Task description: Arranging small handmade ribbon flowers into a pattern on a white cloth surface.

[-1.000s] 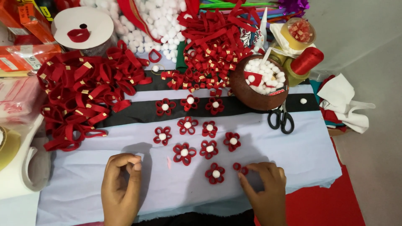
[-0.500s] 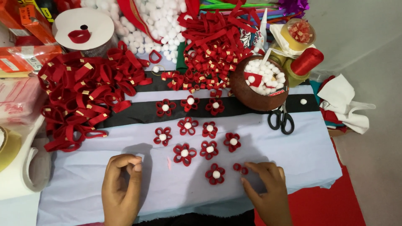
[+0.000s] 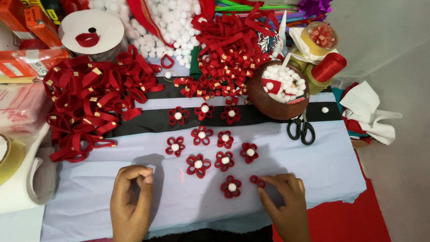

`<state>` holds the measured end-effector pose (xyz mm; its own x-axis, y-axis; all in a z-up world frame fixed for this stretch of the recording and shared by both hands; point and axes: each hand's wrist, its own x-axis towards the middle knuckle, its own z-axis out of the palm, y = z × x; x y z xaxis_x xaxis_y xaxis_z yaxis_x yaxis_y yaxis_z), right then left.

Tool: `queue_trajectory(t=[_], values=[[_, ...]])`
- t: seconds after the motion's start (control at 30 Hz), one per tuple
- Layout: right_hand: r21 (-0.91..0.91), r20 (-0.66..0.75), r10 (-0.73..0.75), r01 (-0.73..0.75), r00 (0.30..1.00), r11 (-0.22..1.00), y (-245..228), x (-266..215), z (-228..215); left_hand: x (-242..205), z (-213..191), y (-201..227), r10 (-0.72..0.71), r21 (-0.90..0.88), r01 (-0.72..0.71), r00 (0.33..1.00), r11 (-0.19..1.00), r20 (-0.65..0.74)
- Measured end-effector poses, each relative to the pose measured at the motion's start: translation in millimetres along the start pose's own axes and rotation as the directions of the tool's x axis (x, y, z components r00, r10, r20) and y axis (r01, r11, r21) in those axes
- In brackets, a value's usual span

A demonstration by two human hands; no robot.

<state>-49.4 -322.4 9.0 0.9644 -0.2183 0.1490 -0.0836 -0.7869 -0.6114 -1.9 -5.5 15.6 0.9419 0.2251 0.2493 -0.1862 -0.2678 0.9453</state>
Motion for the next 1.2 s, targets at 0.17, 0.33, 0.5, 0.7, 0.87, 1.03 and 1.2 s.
queue_trajectory(t=[0.17,0.33,0.5,0.7,0.87,1.03,1.2], values=[[-0.018,0.005,-0.012,0.012,1.000,1.000,2,2,2,0,0,-2,0.006,0.006,-0.006,1.000,1.000,-0.002],[-0.032,-0.004,-0.030,0.030,1.000,0.999,3,2,3,1,0,0,0.025,-0.008,-0.025,1.000,1.000,0.000],[-0.040,0.023,0.000,0.001,1.000,0.999,1,1,1,0,0,-3,0.022,0.004,-0.022,1.000,1.000,0.005],[-0.065,0.060,0.109,-0.105,0.992,0.992,0,2,0,1,0,-2,0.003,0.000,-0.003,1.000,1.000,0.001],[-0.039,0.048,-0.008,0.010,0.999,0.999,8,7,-14,2,0,-5,0.021,0.000,-0.021,1.000,1.000,-0.003],[0.026,0.057,-0.083,0.082,0.995,0.996,-32,54,-60,2,-1,-6,0.000,-0.004,0.000,1.000,1.000,-0.012],[-0.043,0.123,-0.552,0.561,0.824,0.827,-78,151,-64,3,1,-17,0.089,-0.031,-0.091,0.995,0.995,-0.050]])
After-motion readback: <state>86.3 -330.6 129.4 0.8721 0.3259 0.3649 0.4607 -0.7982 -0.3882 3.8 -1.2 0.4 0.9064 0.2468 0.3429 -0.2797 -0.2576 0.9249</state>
